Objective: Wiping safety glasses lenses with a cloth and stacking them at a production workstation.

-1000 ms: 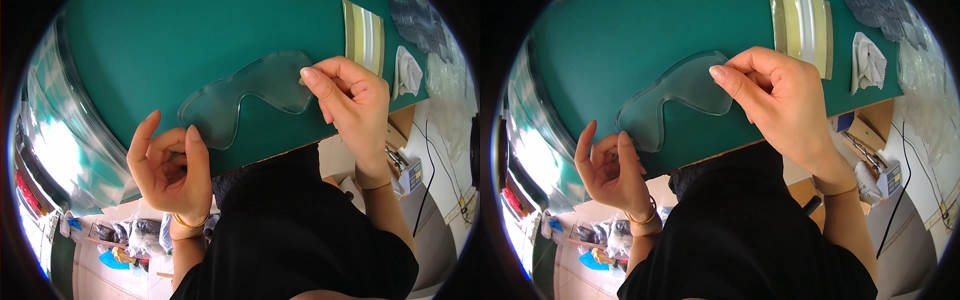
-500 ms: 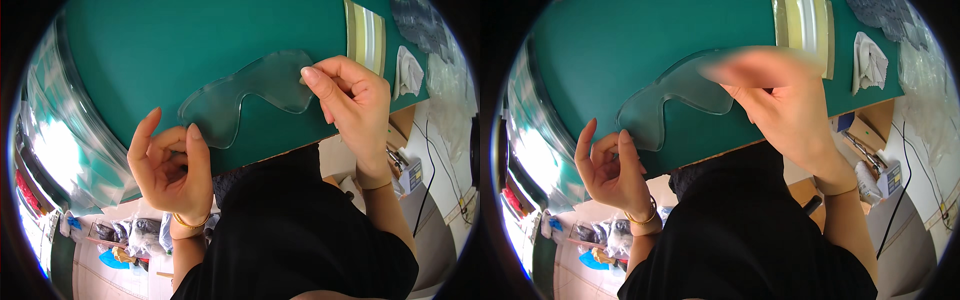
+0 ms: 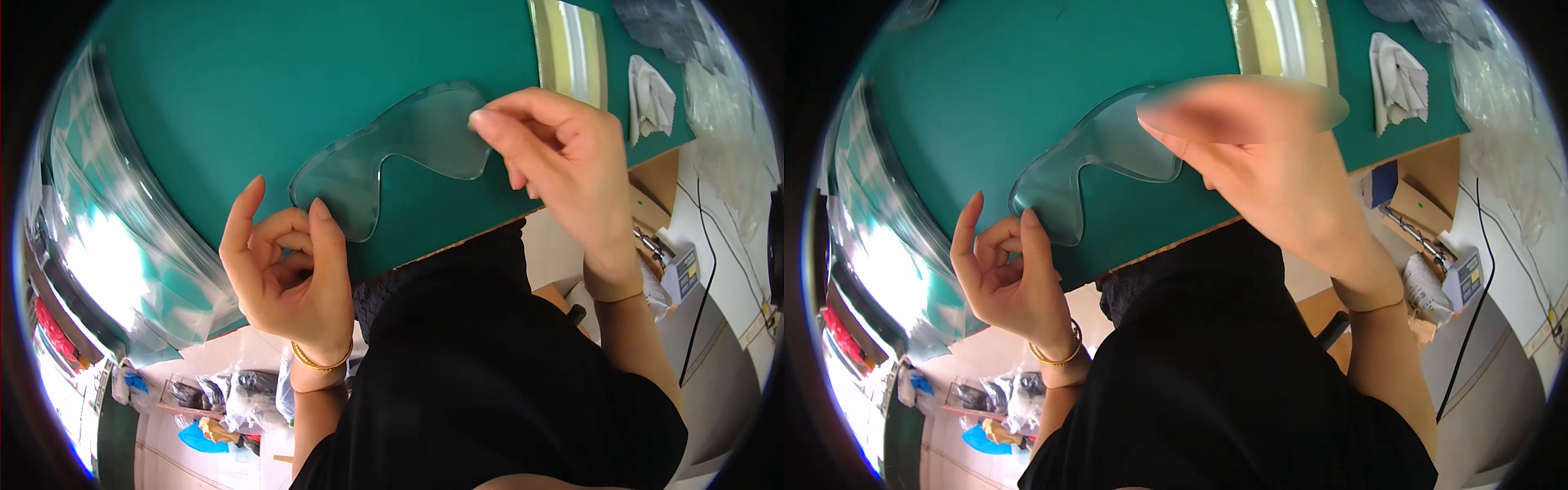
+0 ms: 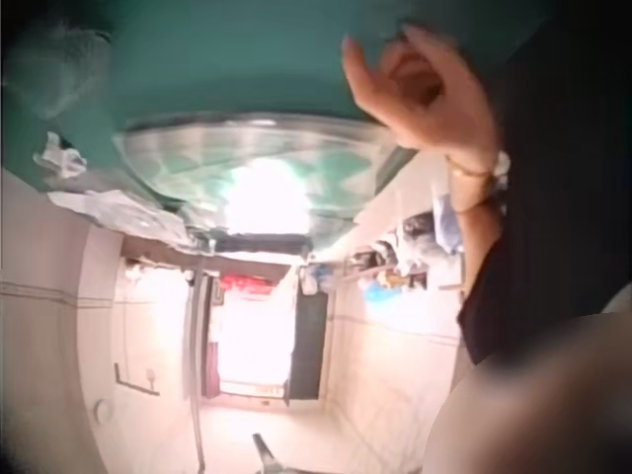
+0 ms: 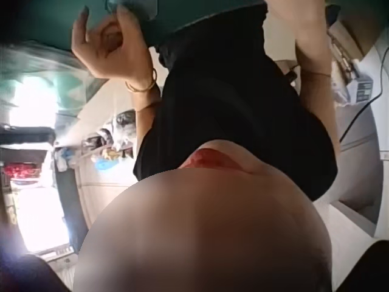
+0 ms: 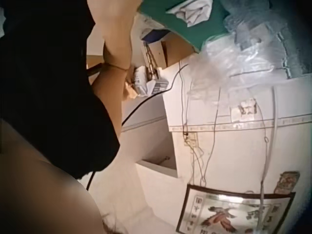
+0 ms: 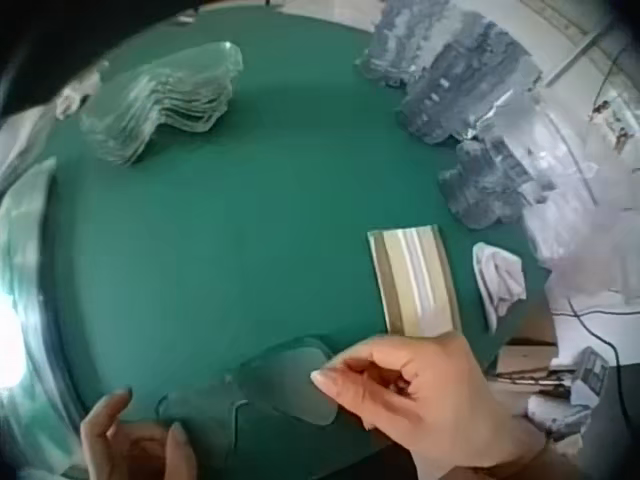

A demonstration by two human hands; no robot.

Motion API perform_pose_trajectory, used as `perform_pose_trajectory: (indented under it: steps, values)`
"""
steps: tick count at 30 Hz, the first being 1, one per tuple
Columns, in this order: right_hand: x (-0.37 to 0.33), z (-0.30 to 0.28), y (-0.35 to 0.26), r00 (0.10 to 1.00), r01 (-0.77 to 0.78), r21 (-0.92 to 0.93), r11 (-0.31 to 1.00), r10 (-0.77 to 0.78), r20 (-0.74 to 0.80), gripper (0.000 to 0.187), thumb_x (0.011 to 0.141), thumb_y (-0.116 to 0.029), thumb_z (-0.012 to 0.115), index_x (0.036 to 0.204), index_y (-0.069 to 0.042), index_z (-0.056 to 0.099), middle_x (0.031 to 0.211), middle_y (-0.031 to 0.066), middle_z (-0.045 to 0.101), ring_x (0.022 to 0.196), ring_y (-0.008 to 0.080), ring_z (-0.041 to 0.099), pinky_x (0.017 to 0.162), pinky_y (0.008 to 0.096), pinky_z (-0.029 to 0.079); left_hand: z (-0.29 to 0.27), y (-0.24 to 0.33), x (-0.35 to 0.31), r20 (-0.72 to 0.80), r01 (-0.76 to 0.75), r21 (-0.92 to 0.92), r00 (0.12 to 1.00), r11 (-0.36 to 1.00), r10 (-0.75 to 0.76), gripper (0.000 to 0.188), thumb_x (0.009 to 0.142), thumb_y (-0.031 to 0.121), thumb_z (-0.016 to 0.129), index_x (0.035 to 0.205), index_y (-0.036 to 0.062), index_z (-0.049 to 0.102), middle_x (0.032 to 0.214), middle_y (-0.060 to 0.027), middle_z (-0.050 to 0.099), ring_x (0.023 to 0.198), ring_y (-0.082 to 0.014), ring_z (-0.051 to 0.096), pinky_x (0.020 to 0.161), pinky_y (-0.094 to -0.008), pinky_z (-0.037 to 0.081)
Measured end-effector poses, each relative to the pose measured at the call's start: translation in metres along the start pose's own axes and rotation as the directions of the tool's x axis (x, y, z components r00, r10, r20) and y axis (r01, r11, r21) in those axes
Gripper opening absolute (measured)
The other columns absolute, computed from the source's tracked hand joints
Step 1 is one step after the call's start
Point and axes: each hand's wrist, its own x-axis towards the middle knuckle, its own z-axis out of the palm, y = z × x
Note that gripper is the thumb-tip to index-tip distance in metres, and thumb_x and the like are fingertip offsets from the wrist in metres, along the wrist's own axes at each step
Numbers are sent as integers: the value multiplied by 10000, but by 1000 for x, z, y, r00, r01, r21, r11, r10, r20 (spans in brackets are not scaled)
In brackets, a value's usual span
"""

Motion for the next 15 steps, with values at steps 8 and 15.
perform_pose_trajectory:
  steps: [8,15]
  values:
    - [15,-36,-7,910,-176,-704,688,-158,-383,666,777,-288,824,1271,14,494,1123,209,639,1041,280,633,904,383,480,4,-8,-1,-42,-69,-80,997,994,65,481,820,-82,704,1263,-30,524,747,-32,617,568,-30,512,488,-124,384]
    - [2,-27,-42,950,-128,-241,962,49,-309,538,815,-203,760,1204,35,474,983,239,670,909,356,684,758,396,523,3,-6,-2,-60,-88,-74,995,993,83,531,824,-83,698,1309,-22,490,740,-20,613,556,-25,494,486,-131,361]
